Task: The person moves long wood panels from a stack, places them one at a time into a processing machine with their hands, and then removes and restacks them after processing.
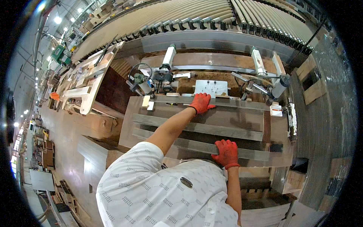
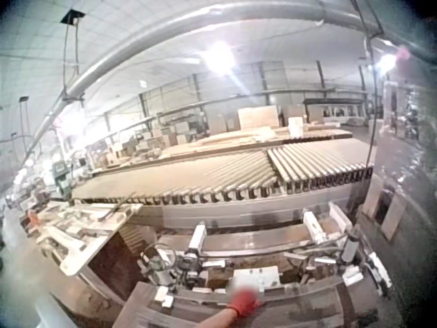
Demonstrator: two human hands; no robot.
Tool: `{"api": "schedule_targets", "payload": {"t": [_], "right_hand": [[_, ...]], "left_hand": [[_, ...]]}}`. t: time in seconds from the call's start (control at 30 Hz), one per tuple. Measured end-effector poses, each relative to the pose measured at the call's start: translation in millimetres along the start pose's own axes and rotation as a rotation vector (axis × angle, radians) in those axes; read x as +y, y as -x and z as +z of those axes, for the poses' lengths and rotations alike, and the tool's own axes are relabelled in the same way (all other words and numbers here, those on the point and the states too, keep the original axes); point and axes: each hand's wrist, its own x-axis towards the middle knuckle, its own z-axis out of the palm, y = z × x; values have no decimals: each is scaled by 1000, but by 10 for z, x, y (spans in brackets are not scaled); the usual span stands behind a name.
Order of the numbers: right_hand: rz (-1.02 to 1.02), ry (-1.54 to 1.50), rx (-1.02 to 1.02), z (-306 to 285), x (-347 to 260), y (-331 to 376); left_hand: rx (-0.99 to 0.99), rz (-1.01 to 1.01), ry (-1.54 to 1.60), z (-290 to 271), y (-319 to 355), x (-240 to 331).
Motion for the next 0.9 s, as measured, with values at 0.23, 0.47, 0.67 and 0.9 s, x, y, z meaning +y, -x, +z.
{"api": "schedule_targets", "payload": {"t": [0.23,0.47,0.67,0.9], "right_hand": [[-19,-17,17,5,2,-5],[-18,-6,35,6,19,-36],[-26,-14,73,28,26,-58],[-30,-31,94,39,22,-69]], "left_hand": [[70,13,-20,41,13,-39],[22,-21,-25,-41,-44,30],[23,-2,-2,-20,-82,-39],[55,9,-32,11,-59,-24]]}}
